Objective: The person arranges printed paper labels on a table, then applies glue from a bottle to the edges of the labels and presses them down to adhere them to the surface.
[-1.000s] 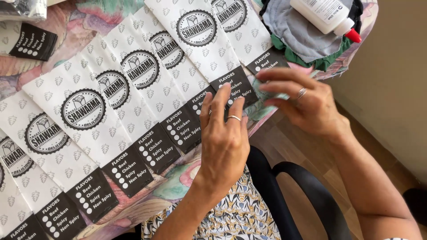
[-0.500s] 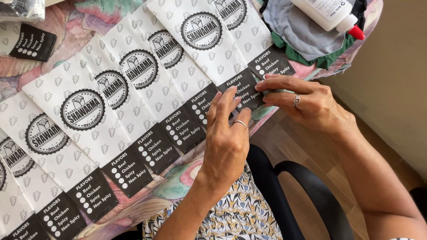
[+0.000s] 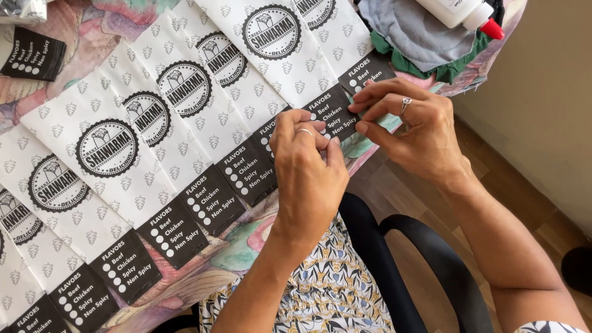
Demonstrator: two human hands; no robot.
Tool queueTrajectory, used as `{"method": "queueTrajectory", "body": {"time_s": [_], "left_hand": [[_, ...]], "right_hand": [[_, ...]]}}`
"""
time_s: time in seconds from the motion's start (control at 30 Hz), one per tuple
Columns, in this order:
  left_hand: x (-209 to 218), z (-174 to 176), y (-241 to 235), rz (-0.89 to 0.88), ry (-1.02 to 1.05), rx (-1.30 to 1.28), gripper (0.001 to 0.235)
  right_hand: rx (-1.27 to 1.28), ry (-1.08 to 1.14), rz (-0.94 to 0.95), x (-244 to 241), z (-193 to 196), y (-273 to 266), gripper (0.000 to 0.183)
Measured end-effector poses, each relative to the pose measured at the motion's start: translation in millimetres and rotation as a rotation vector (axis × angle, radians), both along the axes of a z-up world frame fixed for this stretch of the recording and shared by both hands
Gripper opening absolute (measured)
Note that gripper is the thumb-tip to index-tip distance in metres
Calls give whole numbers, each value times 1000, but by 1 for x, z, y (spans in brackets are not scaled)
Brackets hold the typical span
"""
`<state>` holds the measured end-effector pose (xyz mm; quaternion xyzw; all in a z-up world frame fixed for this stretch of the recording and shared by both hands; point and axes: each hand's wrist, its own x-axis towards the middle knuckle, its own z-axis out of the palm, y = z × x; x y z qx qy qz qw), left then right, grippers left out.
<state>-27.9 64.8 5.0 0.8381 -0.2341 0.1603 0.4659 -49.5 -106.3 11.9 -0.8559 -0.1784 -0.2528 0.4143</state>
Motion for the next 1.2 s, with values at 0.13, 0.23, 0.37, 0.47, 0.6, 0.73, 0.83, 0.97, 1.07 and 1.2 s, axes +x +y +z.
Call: {"method": "queueTrajectory", "body": {"time_s": [0.13, 0.23, 0.37, 0.47, 0.6, 0.73, 0.83, 0.97, 1.07, 1.2], "left_hand": [[6, 5, 1, 4, 144, -20, 34], [4, 6, 1, -11, 93, -40, 33], [4, 11, 9, -56, 199, -108, 38], [4, 15, 9, -64, 198, -81, 35], [4, 9, 0, -19, 125, 14, 24], [2, 8, 3, -54, 82, 54, 31], [0, 9, 10, -105, 124, 2, 32], [-4, 7, 6, -99, 160, -8, 27], [-7, 5, 1, -71, 123, -48, 30], [-6, 1, -5, 0, 27, -22, 22]], "right_hand": [[24, 25, -73, 2, 5, 8, 21], [-104, -73, -179, 3, -11, 17, 34], [-9, -13, -163, 0, -8, 18, 23], [5, -28, -145, 2, -5, 20, 19], [14, -53, -159, 1, -8, 22, 18], [52, -36, -127, 0, -9, 20, 18], [36, -46, -129, 0, -6, 22, 15], [1, -40, -128, -1, -4, 20, 16], [-60, -35, -160, -3, -2, 22, 17], [-34, -62, -165, -2, -3, 24, 20]]}}
